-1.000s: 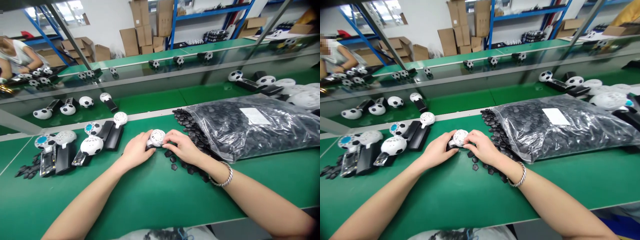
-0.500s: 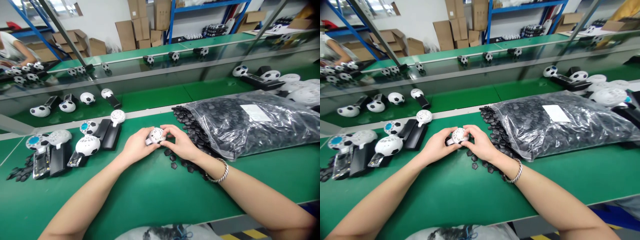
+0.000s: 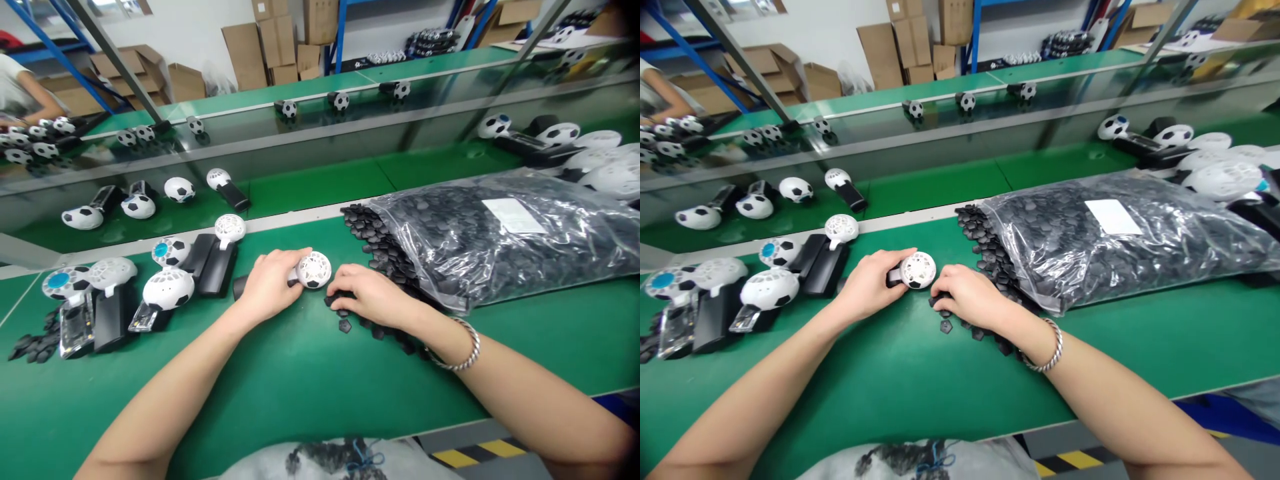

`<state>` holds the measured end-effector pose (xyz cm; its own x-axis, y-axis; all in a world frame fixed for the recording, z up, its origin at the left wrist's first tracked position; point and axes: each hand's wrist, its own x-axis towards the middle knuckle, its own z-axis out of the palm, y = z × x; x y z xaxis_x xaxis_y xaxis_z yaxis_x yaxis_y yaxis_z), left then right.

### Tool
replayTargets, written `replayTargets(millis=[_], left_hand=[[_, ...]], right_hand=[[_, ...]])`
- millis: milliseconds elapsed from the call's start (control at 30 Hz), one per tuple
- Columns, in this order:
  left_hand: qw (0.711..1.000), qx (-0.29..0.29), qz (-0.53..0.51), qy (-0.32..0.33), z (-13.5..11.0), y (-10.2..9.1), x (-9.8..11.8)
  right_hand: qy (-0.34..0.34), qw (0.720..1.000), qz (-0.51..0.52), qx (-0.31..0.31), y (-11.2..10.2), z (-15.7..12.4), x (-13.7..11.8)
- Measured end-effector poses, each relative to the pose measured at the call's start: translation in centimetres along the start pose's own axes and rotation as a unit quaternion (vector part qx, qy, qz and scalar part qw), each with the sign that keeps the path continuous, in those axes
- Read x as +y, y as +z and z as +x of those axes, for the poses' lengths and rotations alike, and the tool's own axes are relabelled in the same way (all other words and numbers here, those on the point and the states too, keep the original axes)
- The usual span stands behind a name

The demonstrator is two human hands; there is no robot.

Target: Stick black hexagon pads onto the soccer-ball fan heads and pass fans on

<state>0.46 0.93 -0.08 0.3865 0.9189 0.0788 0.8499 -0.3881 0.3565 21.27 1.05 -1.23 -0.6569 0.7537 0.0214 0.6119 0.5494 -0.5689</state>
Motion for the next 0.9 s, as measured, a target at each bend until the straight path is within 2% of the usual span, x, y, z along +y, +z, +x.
replayTargets(millis=[133, 233, 433, 667, 767, 900], left_hand=[[0.998, 0.037, 0.035, 0.029, 0.3, 0.5, 0.0], [0.998, 0.030, 0.023, 0.049, 0.5, 0.7, -0.4], [0.997, 0.024, -0.001, 0.074, 0.4, 0.8, -1.4], [0.997, -0.010, -0.003, 0.072, 0.2, 0.4, -1.3], [0.997, -0.025, -0.009, 0.071, 0.1, 0.2, -1.0], [0.998, -0.020, -0.021, 0.053, 0.1, 0.3, -0.7]], right_hand=[[-0.059, 0.989, -0.134, -0.031, 0.7, -0.2, -0.9], [-0.075, 0.982, -0.171, -0.024, 0.7, -0.3, -1.0], [-0.039, 0.995, -0.090, -0.014, -0.6, -0.5, -0.3], [-0.028, 0.994, 0.058, 0.086, -0.9, -0.4, -0.7], [-0.043, 0.987, 0.082, 0.128, -0.6, -0.4, -0.9], [-0.014, 0.981, 0.112, 0.156, -0.1, -0.3, -0.8]])
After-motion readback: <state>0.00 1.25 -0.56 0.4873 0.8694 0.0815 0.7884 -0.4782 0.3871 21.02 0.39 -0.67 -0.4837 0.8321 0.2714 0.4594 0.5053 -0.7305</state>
